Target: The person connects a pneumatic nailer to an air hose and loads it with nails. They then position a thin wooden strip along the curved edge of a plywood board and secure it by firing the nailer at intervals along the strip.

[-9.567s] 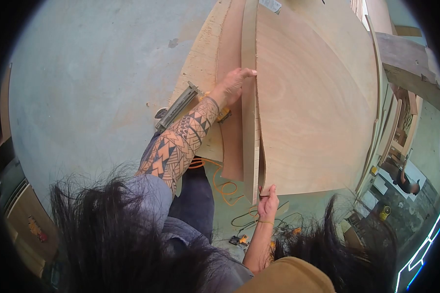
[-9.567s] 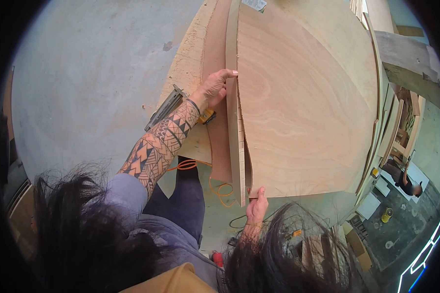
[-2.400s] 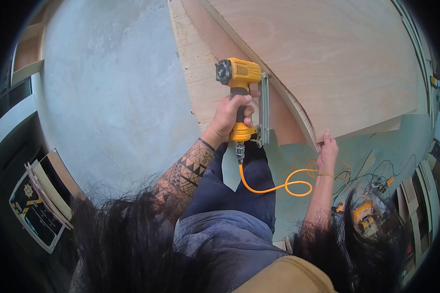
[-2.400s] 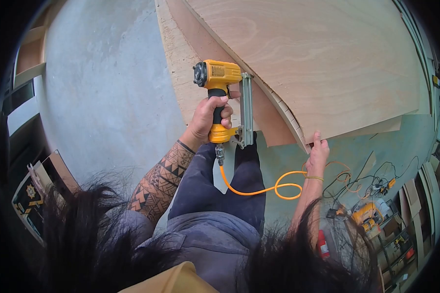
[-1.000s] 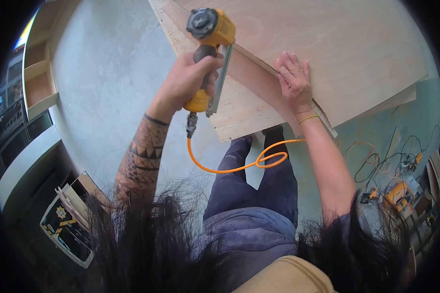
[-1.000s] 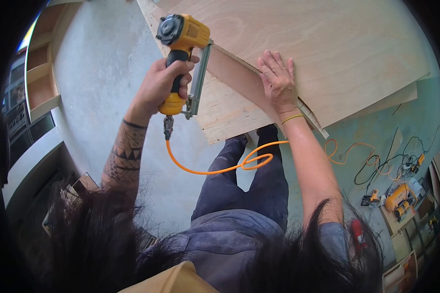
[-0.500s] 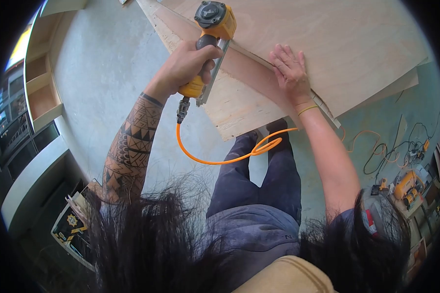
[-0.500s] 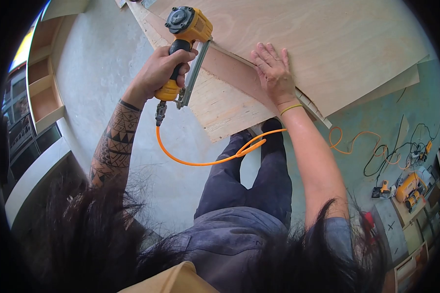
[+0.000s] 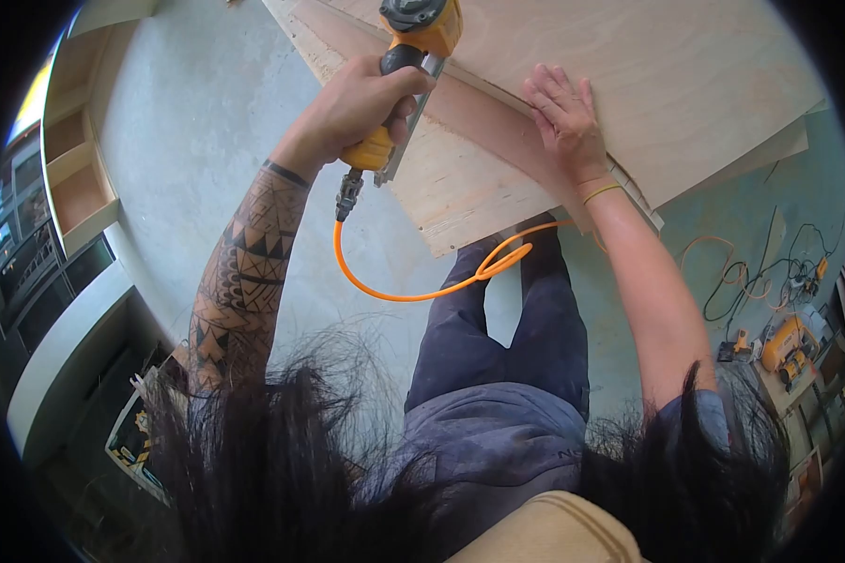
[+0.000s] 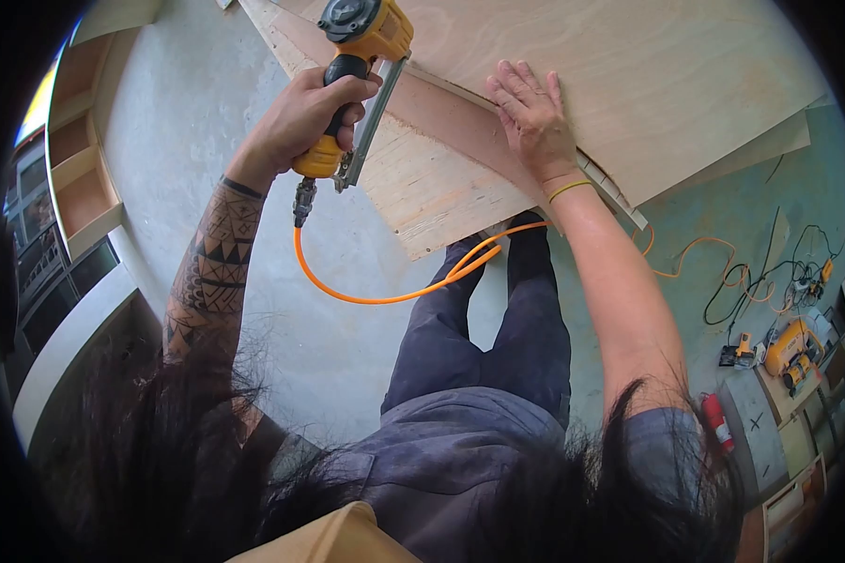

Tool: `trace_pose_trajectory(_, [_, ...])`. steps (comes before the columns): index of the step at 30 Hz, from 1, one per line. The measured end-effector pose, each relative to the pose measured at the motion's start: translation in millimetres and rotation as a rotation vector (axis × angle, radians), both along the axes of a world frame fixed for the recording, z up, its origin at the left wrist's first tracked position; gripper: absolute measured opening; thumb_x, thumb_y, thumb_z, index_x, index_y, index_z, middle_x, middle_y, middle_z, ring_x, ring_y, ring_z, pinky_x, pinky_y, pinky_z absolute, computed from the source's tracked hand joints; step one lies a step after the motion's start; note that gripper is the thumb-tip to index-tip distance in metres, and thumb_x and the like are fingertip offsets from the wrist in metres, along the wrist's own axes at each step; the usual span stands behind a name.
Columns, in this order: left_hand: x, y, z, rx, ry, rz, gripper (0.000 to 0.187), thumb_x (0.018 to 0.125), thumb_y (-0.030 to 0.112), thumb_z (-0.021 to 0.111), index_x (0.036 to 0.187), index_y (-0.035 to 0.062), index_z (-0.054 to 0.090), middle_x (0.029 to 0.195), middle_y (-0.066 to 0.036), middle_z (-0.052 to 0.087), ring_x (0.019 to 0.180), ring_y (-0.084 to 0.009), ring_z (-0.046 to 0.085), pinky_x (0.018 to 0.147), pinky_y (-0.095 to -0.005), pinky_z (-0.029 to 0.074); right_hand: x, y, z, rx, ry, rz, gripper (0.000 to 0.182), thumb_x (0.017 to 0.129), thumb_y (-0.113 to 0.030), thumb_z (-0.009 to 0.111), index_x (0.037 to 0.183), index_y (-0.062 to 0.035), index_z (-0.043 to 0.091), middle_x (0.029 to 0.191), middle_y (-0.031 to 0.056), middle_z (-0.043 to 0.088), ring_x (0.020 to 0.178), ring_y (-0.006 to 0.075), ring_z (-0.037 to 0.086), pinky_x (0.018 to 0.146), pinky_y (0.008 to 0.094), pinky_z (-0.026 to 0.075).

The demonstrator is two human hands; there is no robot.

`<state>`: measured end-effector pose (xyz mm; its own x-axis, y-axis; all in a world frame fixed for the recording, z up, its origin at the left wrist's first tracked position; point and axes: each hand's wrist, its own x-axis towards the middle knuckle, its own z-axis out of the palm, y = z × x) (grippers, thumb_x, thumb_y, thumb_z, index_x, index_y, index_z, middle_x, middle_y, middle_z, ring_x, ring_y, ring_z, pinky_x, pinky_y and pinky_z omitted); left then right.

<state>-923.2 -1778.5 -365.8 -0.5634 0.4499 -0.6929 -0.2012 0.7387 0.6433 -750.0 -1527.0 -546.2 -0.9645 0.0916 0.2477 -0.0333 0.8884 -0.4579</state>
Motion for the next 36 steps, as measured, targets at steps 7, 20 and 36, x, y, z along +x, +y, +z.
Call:
trace_pose_trajectory(7, [14,-2,-3,0.123,-0.007,-0.013,0.046,0.102,0.027,0.058,0.13,-0.0089,0.063,0.072,0.002,0.058,0.058,-0.0074,0.066,0.059,-0.0233,0.061,0,-3,0,-0.006,0.016,-0.018,0.043,0.098,-0.014,0.071,0.139,-0.0236,0.071,0.155,-0.0005,0.06,0.147,0.022,0.053,0.129,0.0554,0.031])
trace_pose_trajectory(20, [25,9,-9,0.094,-0.056,0.038,0.034,0.095,0.034,0.066,0.084,0.0018,0.067,0.07,-0.001,0.065,0.058,-0.0101,0.068,0.062,-0.0272,0.055,0,-8,-2,-0.025,0.035,-0.054,0.039,0.097,-0.014,0.071,0.135,-0.022,0.073,0.154,0.0006,0.062,0.146,0.023,0.055,0.128,0.056,0.032])
trace_pose_trajectory(36, [17,20,-6,-0.038,-0.009,-0.117,0.036,0.101,0.031,0.065,0.112,-0.0032,0.069,0.073,0.002,0.06,0.057,-0.0082,0.066,0.057,-0.0248,0.058,1,-7,-1,-0.005,0.03,-0.046,0.039,0.097,-0.011,0.069,0.135,-0.0219,0.072,0.154,0.0007,0.062,0.146,0.0229,0.054,0.128,0.0561,0.031])
